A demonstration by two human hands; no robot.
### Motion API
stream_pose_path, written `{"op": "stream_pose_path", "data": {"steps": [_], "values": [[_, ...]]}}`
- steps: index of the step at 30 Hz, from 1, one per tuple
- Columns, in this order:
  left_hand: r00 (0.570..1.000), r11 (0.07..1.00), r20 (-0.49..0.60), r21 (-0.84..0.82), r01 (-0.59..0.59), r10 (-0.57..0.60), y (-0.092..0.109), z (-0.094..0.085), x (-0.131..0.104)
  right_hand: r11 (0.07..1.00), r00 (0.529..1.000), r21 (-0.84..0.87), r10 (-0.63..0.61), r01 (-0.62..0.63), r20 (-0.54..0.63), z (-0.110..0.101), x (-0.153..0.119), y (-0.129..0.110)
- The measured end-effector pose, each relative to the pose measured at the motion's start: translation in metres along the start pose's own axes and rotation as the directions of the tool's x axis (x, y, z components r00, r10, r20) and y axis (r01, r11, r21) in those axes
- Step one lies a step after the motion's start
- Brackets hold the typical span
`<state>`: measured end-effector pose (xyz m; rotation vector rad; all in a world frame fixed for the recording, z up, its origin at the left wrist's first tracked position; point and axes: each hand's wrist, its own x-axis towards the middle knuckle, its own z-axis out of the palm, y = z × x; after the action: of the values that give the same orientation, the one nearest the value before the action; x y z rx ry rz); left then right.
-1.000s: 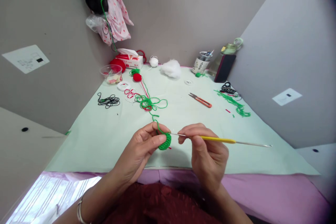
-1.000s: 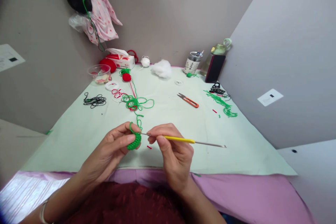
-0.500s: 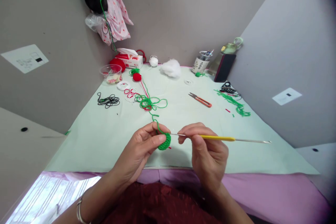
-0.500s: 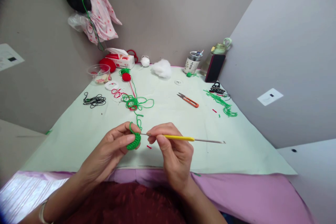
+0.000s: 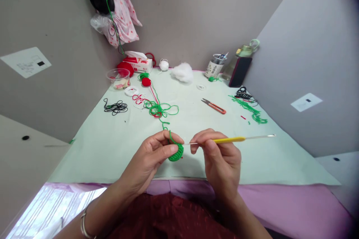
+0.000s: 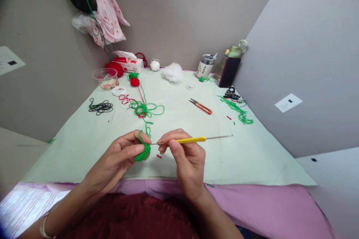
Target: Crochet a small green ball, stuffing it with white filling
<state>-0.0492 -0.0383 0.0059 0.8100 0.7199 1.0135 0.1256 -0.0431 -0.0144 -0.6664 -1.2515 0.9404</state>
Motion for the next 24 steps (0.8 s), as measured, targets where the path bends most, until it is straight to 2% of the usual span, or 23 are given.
{"op": "stream_pose_path", "data": {"steps": [19, 24], "values": [[1.000, 0.999, 0.021, 0.040, -0.020, 0.019, -0.0013, -0.0011, 0.0003, 0.961, 0.989, 0.242, 0.143, -0.131, -0.032, 0.0053, 0.0064, -0.0009], [1.000, 0.999, 0.018, 0.043, -0.017, 0.016, -0.0009, -0.0008, -0.0002, 0.958, 0.988, 0.250, 0.153, -0.141, -0.029, 0.0066, 0.0047, -0.0001]]}}
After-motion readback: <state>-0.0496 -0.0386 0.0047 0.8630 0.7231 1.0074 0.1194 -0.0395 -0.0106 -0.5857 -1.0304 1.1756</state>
